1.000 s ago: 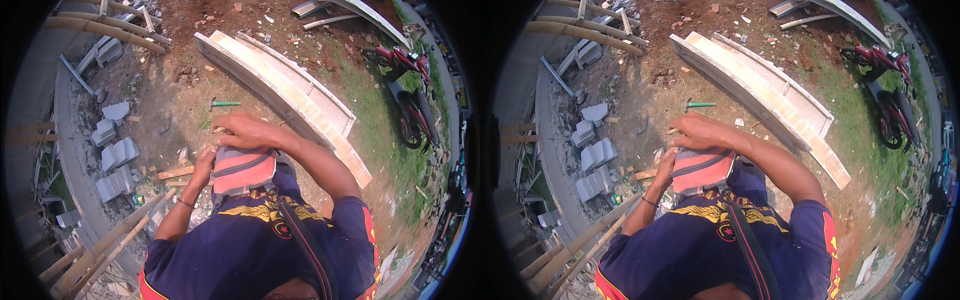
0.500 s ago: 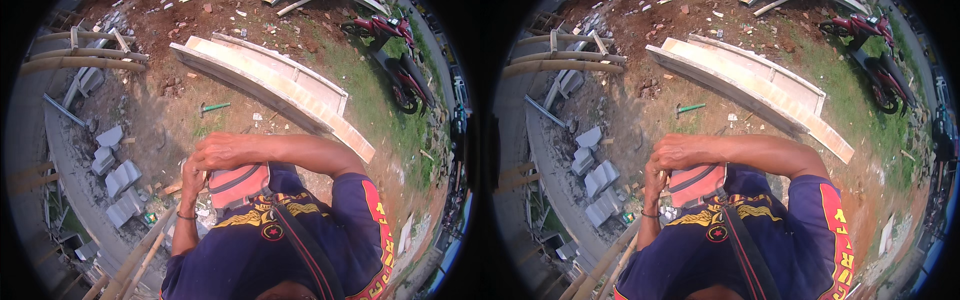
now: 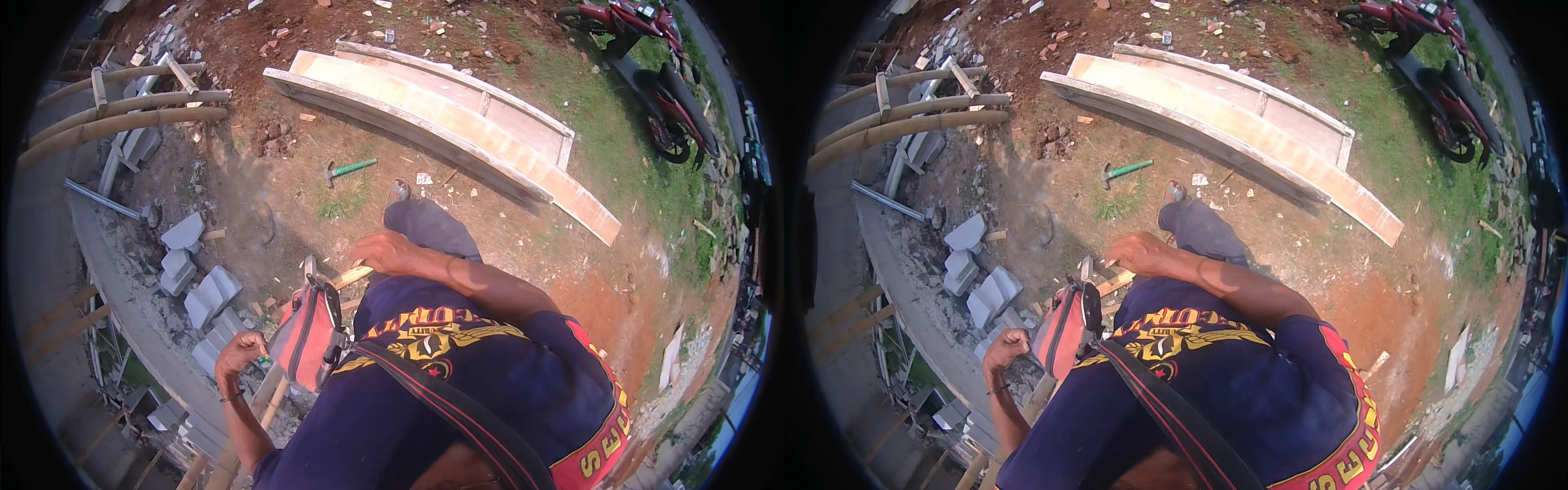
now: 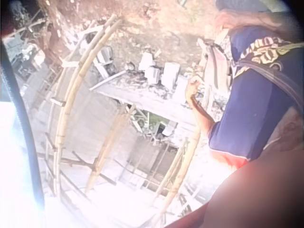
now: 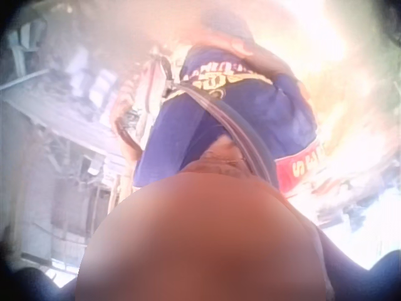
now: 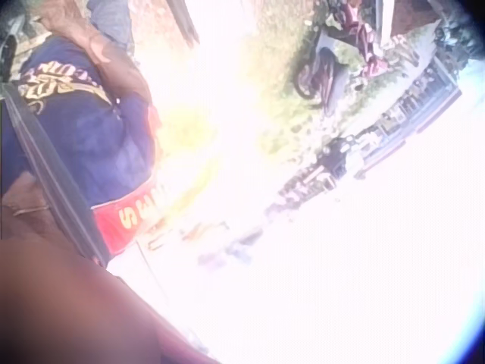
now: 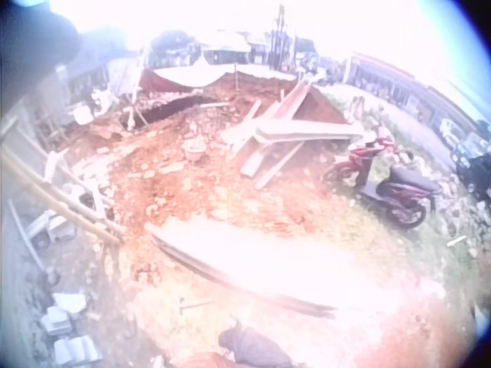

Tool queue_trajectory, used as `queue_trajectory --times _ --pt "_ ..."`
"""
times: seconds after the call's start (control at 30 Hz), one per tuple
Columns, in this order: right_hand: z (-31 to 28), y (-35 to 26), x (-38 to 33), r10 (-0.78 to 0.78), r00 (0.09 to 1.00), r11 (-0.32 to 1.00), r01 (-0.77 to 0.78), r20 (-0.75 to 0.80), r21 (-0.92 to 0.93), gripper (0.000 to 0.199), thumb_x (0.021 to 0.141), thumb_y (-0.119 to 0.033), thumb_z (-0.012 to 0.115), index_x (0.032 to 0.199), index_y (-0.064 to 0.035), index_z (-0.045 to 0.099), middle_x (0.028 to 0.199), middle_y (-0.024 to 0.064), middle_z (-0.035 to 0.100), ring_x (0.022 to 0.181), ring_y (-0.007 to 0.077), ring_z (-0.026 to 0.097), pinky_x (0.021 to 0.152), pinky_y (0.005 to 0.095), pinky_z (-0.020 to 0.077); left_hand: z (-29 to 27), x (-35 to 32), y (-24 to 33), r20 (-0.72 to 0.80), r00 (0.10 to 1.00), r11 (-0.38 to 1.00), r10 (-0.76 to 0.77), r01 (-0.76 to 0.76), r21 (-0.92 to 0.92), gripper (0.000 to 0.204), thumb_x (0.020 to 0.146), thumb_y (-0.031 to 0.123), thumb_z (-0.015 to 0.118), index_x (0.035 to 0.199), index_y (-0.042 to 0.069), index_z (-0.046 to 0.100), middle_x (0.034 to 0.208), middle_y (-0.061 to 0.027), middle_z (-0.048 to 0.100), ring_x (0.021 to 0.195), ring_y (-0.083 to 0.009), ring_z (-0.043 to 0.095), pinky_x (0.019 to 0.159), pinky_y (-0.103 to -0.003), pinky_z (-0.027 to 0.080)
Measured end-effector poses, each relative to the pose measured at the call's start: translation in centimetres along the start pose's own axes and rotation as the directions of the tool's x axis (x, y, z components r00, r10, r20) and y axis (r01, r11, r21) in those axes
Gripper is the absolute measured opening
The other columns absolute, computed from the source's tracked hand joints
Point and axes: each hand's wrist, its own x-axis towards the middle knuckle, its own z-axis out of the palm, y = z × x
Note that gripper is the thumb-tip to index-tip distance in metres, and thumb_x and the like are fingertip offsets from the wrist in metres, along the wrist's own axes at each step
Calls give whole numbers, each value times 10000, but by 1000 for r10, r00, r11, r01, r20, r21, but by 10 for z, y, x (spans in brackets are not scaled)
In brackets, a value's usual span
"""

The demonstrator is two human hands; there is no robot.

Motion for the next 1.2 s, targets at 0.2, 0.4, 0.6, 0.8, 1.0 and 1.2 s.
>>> queue_trajectory --times 0.2,0.4,0.6,0.8,1.0,1.2 --pt "-116 5 28 288 925 853 -366 248 373 284 946 -283 620 961 -12 703 849 116 707 817 289 682 718 355 521 16 138 70 -194 979 938 62 9 345 625 940 586 513 1108 13 701 1036 -89 706 948 -216 607 900 -347 463" --pt "-187 -60 120 -517 856 355 242 -26 903 388 1005 -376 486 1135 -69 684 1180 121 654 1100 296 595 950 438 429 -7 210 70 445 858 899 -257 43 435 474 896 446 578 1063 25 717 1013 -162 718 918 -264 667 841 -385 491" --pt "-218 -48 180 -572 817 450 387 -73 805 398 1007 -397 471 1137 -80 673 1148 99 637 1113 281 560 966 421 411 -50 226 35 303 842 771 -445 189 608 413 863 393 616 1018 27 727 962 -172 721 865 -262 675 810 -381 499" --pt "-167 78 192 218 937 515 127 -273 848 370 1018 -335 486 1064 -8 653 1026 94 622 927 180 588 854 319 470 -111 257 17 -79 820 537 -566 440 719 373 848 358 626 994 31 729 932 -176 720 842 -262 679 792 -379 502" --pt "-19 243 216 880 466 466 -811 -93 354 288 915 -337 634 912 -54 689 777 140 677 729 261 672 684 383 512 -224 304 65 45 732 369 -680 288 884 333 834 323 636 970 35 732 902 -180 719 818 -261 683 774 -378 505" --pt "102 308 283 915 314 357 -922 -255 147 355 867 -381 659 1036 -70 665 1030 186 678 987 370 648 834 482 508 -303 389 119 196 972 548 -133 -93 832 238 858 264 594 914 73 725 887 -189 698 862 -339 684 740 -412 514"
